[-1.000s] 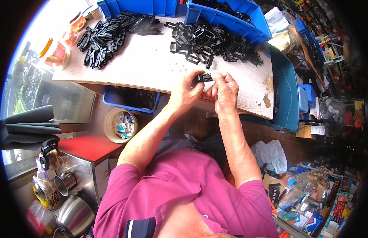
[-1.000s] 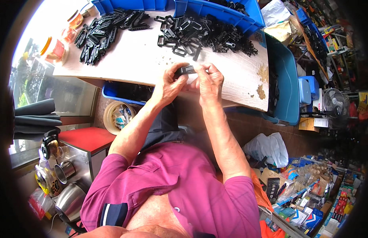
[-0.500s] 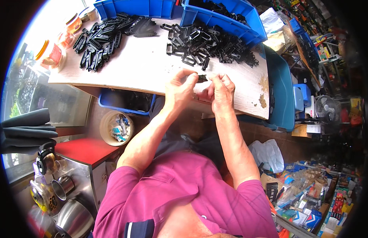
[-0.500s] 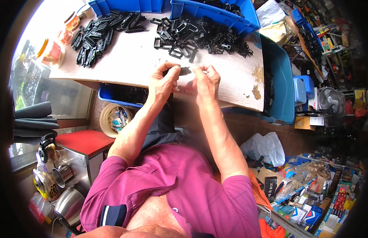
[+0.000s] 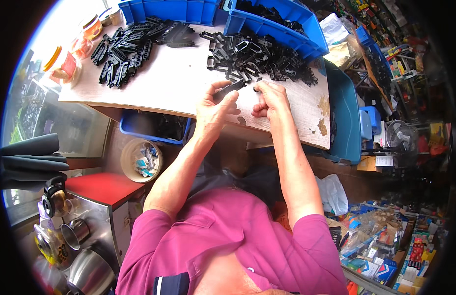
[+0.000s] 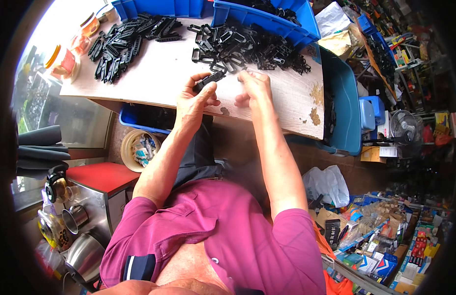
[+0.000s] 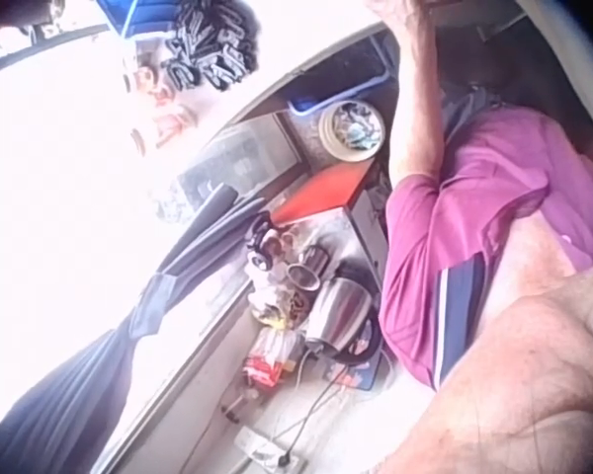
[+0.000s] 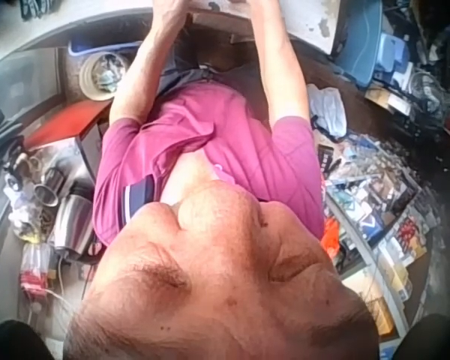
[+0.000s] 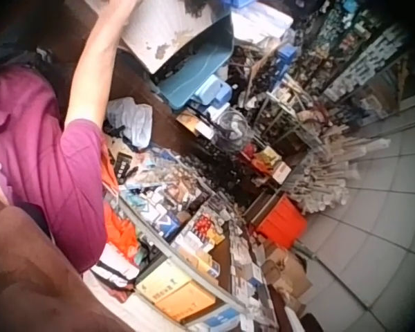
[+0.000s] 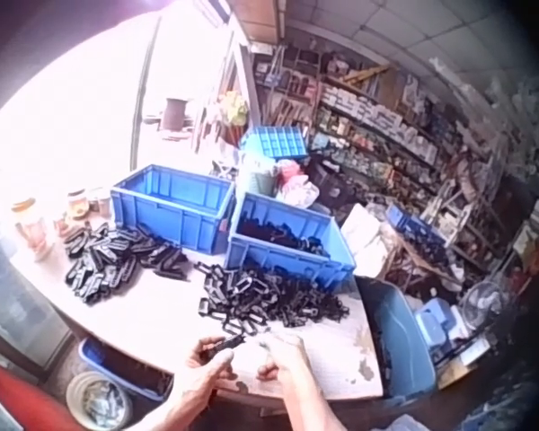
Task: The person assembles small black plastic buckles by hand at a workbench.
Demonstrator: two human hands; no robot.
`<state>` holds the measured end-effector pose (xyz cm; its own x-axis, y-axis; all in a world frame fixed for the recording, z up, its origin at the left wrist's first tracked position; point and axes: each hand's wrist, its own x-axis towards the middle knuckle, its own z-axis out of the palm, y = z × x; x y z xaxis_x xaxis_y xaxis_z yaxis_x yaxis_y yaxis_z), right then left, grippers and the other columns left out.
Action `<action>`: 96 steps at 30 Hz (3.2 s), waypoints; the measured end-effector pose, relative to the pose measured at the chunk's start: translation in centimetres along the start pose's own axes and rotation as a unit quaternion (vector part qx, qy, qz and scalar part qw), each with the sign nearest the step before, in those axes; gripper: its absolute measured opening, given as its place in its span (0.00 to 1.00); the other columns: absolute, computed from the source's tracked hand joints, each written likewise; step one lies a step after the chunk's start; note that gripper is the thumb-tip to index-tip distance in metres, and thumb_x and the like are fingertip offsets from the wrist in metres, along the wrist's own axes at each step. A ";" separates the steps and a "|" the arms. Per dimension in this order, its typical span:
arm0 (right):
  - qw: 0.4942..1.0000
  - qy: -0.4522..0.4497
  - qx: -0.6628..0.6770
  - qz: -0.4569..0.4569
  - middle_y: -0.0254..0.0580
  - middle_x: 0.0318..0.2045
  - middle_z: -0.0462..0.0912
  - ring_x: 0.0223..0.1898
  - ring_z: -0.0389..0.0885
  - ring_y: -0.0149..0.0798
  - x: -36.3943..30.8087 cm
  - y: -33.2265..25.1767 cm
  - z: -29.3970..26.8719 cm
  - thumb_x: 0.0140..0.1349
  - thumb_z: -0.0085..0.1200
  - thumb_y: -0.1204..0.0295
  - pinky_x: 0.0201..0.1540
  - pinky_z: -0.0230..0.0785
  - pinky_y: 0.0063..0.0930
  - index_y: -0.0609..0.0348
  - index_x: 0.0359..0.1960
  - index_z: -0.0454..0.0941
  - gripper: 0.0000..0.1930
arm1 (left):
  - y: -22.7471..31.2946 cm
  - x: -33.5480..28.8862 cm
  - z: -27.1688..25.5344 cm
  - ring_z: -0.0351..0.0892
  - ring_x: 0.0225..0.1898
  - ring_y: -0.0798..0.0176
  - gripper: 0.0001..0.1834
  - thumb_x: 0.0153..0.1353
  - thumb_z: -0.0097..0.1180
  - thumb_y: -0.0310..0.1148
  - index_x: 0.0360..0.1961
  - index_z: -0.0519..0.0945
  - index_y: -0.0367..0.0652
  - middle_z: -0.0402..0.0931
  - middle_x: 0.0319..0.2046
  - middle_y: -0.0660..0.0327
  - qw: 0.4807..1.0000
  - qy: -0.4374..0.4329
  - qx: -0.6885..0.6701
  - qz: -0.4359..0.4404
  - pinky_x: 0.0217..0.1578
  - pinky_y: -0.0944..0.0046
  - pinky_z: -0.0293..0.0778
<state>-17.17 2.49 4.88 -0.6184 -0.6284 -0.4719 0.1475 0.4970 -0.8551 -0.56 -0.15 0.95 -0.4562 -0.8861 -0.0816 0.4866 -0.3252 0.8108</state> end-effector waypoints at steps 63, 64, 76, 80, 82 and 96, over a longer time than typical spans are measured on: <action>0.925 -0.146 0.259 -0.236 0.31 0.10 0.66 0.10 0.63 0.27 -3.6 4.3 -2.3 0.63 0.57 0.68 0.15 0.64 0.24 0.57 0.35 0.77 0.06 | -1.6 1.1 1.9 0.80 0.24 0.65 0.19 0.50 0.54 0.25 0.45 0.78 0.28 0.80 0.25 0.51 0.953 -0.114 0.278 -0.030 0.28 0.65 0.77; 0.925 -0.148 0.259 -0.237 0.31 0.10 0.66 0.10 0.63 0.27 -3.6 4.4 -2.3 0.63 0.57 0.68 0.15 0.64 0.24 0.57 0.35 0.77 0.06 | -1.3 1.1 2.0 0.81 0.24 0.65 0.20 0.49 0.53 0.26 0.45 0.78 0.28 0.80 0.25 0.51 0.953 -0.118 0.276 -0.043 0.28 0.64 0.77; 0.950 -0.101 0.221 -0.195 0.30 0.10 0.65 0.10 0.62 0.28 -3.7 5.0 -2.1 0.63 0.57 0.66 0.16 0.64 0.25 0.57 0.32 0.75 0.09 | -0.8 0.2 3.1 0.73 0.22 0.73 0.14 0.59 0.60 0.36 0.39 0.81 0.35 0.78 0.23 0.63 0.976 -0.046 0.201 -0.066 0.22 0.70 0.71; 0.965 -0.070 0.196 -0.162 0.32 0.11 0.67 0.10 0.63 0.28 -4.2 4.6 -1.8 0.62 0.58 0.59 0.15 0.68 0.26 0.59 0.34 0.74 0.15 | -1.0 0.3 2.7 0.71 0.21 0.75 0.10 0.59 0.59 0.33 0.37 0.81 0.38 0.77 0.22 0.65 0.989 -0.023 0.129 -0.071 0.22 0.72 0.69; 0.975 -0.109 0.162 -0.107 0.30 0.13 0.66 0.09 0.63 0.28 -4.7 4.0 -2.1 0.62 0.55 0.55 0.12 0.70 0.29 0.62 0.31 0.75 0.19 | -1.0 0.4 2.5 0.70 0.19 0.75 0.08 0.59 0.58 0.32 0.36 0.80 0.39 0.76 0.22 0.64 0.992 -0.028 0.087 -0.082 0.21 0.73 0.69; 0.942 -0.014 0.305 -0.139 0.34 0.06 0.62 0.10 0.71 0.36 -3.9 4.9 -4.2 0.64 0.46 0.61 0.19 0.79 0.45 0.58 0.19 0.70 0.17 | -0.7 -0.5 2.8 0.75 0.24 0.74 0.14 0.66 0.57 0.37 0.46 0.77 0.38 0.79 0.30 0.63 0.988 -0.103 0.107 -0.035 0.28 0.73 0.76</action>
<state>-17.27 9.90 3.45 -0.6791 -0.7037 -0.2090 0.4042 -0.1208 -0.9067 -2.73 1.41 2.03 -0.6361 -0.7705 -0.0407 0.2893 -0.2870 0.9132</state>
